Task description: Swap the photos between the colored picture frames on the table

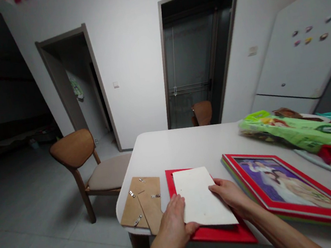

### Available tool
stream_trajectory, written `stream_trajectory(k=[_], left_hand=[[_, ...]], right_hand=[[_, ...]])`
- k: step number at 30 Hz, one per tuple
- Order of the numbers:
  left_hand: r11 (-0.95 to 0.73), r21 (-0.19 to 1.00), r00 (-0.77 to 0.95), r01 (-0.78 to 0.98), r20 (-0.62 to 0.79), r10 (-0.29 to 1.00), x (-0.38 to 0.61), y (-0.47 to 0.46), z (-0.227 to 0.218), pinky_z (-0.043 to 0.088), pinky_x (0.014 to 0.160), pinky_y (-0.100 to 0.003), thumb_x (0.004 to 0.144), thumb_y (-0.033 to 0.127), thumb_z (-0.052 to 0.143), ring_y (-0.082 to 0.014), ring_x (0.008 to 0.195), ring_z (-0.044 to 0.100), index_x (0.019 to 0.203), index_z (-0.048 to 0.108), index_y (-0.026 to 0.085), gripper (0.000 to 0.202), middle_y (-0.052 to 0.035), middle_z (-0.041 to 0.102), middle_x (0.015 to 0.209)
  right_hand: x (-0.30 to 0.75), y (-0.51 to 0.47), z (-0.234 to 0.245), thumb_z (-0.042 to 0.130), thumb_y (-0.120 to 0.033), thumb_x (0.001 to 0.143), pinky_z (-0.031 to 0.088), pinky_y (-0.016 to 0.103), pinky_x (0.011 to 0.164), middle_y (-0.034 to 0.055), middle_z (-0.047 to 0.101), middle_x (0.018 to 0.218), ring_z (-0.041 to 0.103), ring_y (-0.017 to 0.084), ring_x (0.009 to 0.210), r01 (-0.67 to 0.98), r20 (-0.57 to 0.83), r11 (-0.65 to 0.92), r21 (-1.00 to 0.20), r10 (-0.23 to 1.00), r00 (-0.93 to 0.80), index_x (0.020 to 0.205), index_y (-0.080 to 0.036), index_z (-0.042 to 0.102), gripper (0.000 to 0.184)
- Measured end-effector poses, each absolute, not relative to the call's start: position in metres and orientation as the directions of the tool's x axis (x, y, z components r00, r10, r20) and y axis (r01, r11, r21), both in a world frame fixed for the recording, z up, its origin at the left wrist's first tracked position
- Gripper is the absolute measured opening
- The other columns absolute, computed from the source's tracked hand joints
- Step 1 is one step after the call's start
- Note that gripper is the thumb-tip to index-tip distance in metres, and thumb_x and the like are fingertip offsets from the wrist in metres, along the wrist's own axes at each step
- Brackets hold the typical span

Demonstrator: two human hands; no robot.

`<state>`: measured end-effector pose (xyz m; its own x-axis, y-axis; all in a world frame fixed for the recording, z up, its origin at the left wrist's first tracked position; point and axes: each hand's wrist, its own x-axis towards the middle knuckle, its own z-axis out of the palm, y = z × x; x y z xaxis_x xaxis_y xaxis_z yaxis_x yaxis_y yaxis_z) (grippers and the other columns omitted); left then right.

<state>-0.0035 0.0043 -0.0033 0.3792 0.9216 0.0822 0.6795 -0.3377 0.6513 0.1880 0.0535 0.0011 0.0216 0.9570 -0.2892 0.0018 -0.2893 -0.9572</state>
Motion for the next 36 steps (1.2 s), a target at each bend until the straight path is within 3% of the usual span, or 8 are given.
stream_trajectory(k=[11,15,17,20,23,25,31,36], left_hand=[[-0.322,0.65,0.393,0.688,0.038,0.919,-0.005,0.006,0.0,0.02,0.101,-0.033,0.059,0.033,0.064,-0.0235,0.12,0.025,0.122,0.033,0.007,0.075,-0.0149,0.029,0.131],[-0.364,0.617,0.419,0.698,0.059,0.906,-0.005,0.005,0.0,0.02,0.1,-0.033,0.066,0.035,0.057,-0.0227,0.12,0.025,0.119,0.039,0.01,0.061,-0.012,0.035,0.129],[-0.389,0.596,0.431,0.703,0.079,0.899,-0.005,0.005,0.0,0.021,0.1,-0.032,0.07,0.035,0.053,-0.0223,0.12,0.025,0.115,0.043,0.011,0.052,-0.0105,0.038,0.127],[-0.401,0.56,0.435,0.725,0.08,0.897,-0.003,0.005,0.0,0.021,0.1,-0.032,0.072,0.035,0.05,-0.0227,0.12,0.026,0.108,0.048,0.012,0.043,-0.01,0.039,0.126],[-0.401,0.52,0.429,0.754,0.072,0.901,0.0,0.005,-0.001,0.022,0.099,-0.032,0.073,0.037,0.048,-0.0233,0.12,0.024,0.105,0.05,0.013,0.04,-0.0093,0.04,0.125],[-0.394,0.495,0.42,0.774,0.064,0.905,0.003,0.005,-0.002,0.021,0.099,-0.033,0.074,0.036,0.046,-0.023,0.121,0.023,0.107,0.048,0.013,0.04,-0.0088,0.039,0.126],[-0.378,0.472,0.408,0.796,0.042,0.912,0.006,0.007,-0.003,0.02,0.1,-0.033,0.073,0.032,0.047,-0.0227,0.121,0.023,0.104,0.05,0.014,0.036,-0.0078,0.04,0.125],[-0.397,0.485,0.411,0.779,0.081,0.908,0.005,0.004,-0.001,0.023,0.099,-0.034,0.073,0.031,0.046,-0.0231,0.12,0.024,0.102,0.051,0.014,0.034,-0.0086,0.041,0.124]], right_hand=[[0.187,0.054,-0.002,0.04,-0.015,0.063,0.044,0.025,0.051,0.0068,0.065,0.061,0.06,0.017,0.053,0.111,-0.286,-0.282,-0.953,0.958,-0.018,0.104,-0.007,0.047,0.042],[0.185,0.056,0.001,0.036,-0.018,0.065,0.043,0.024,0.054,0.0087,0.066,0.068,0.06,0.017,0.057,0.318,-0.23,-0.219,-0.923,0.973,0.004,0.102,-0.007,0.049,0.04],[0.186,0.057,0.003,0.036,-0.02,0.066,0.042,0.024,0.057,0.0102,0.066,0.075,0.06,0.017,0.063,0.526,-0.144,-0.138,-0.839,0.989,0.029,0.098,-0.009,0.052,0.037],[0.188,0.057,0.006,0.036,-0.025,0.069,0.039,0.025,0.062,0.0124,0.065,0.083,0.059,0.02,0.074,0.822,0.026,-0.021,-0.569,0.999,0.043,0.089,-0.012,0.057,0.032],[0.188,0.057,0.005,0.035,-0.032,0.072,0.037,0.028,0.062,0.0153,0.063,0.083,0.058,0.023,0.076,0.949,0.068,-0.026,-0.314,0.996,0.05,0.085,-0.012,0.058,0.033],[0.187,0.057,0.003,0.035,-0.036,0.074,0.037,0.029,0.061,0.0161,0.063,0.083,0.058,0.024,0.076,0.972,0.053,-0.048,-0.228,0.997,0.062,0.084,-0.011,0.058,0.035],[0.186,0.056,-0.005,0.042,-0.039,0.072,0.036,0.03,0.059,0.0139,0.06,0.086,0.057,0.025,0.076,0.993,0.12,-0.033,-0.113,0.992,0.046,0.094,-0.013,0.054,0.036],[0.192,0.045,-0.006,0.041,-0.037,0.074,0.035,0.027,0.063,0.0102,0.057,0.089,0.053,0.02,0.078,0.977,0.185,0.102,-0.186,0.98,-0.067,0.097,-0.017,0.054,0.034]])
